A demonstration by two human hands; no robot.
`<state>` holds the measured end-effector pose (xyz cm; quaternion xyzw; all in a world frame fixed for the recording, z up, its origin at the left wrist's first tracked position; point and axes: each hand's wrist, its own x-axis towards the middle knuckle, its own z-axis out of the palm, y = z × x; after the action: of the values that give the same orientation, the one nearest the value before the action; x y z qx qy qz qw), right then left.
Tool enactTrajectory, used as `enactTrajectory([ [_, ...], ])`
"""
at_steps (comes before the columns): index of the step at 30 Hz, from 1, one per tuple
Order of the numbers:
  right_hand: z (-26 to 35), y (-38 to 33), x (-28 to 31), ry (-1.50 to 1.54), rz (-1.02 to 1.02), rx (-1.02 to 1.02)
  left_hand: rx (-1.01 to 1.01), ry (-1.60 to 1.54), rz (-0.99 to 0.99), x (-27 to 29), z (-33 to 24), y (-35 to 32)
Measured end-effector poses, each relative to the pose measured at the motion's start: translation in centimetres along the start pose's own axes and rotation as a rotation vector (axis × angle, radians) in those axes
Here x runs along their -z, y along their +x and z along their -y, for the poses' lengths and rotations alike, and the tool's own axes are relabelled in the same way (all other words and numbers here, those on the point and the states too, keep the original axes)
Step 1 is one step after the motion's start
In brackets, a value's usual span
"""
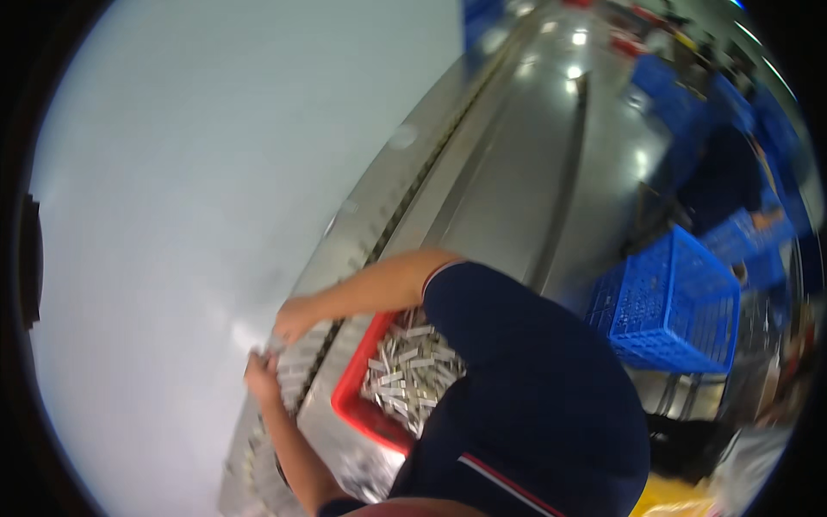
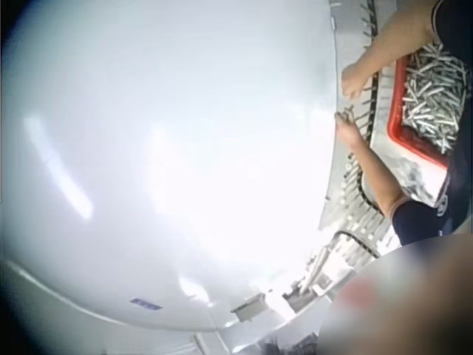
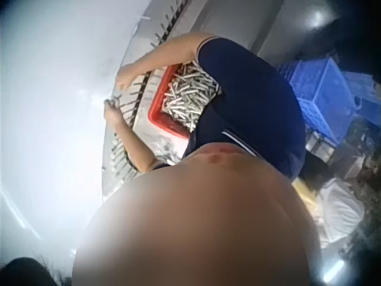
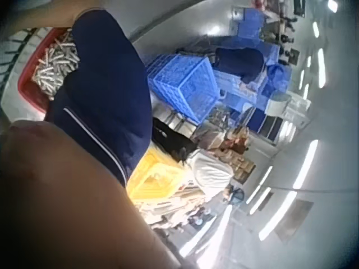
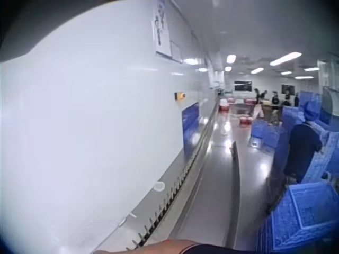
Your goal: The person stands at a conveyor belt and sorts silver-colored metal tubes from a red basket, placing them one by one into the individual slots of the moving belt.
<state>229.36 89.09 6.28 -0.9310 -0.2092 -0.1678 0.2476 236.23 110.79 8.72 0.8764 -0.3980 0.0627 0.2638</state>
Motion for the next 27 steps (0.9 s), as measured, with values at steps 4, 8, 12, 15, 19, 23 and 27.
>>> enactTrajectory([
  [4, 5.3, 1.7, 11.6, 0.067, 0.077, -0.181, -0.026, -0.166, 0.01, 6.6, -8.0, -0.4],
  [8, 6.7, -7.8, 7.1, 0.288, 0.476, 0.122, -0.192, -0.206, 0.47, 3.0, -11.1, -9.7],
  [12, 3.6, -17.0, 5.4, 0.28, 0.649, -0.162, -0.129, 0.068, 0.454, -4.0, -9.6, -12.8],
  [15, 2.9, -13.7, 7.8, 0.004, 0.111, -0.105, -0.16, 0.146, 0.038, -2.6, -5.9, -8.7],
  [19, 3.1, -4.8, 6.6, -0.079, 0.062, -0.058, -0.12, 0.22, -0.025, 0.0, -2.2, -4.0],
  [23, 2.7, -1.7, 4.0, -0.13, 0.329, -0.103, 0.01, 0.334, 0.364, -2.3, -3.8, -1.1],
  [27, -1.1, -3.0, 1.7, -0.004, 0.429, -0.144, -0.079, 0.27, 0.479, -4.1, -3.7, 0.2],
])
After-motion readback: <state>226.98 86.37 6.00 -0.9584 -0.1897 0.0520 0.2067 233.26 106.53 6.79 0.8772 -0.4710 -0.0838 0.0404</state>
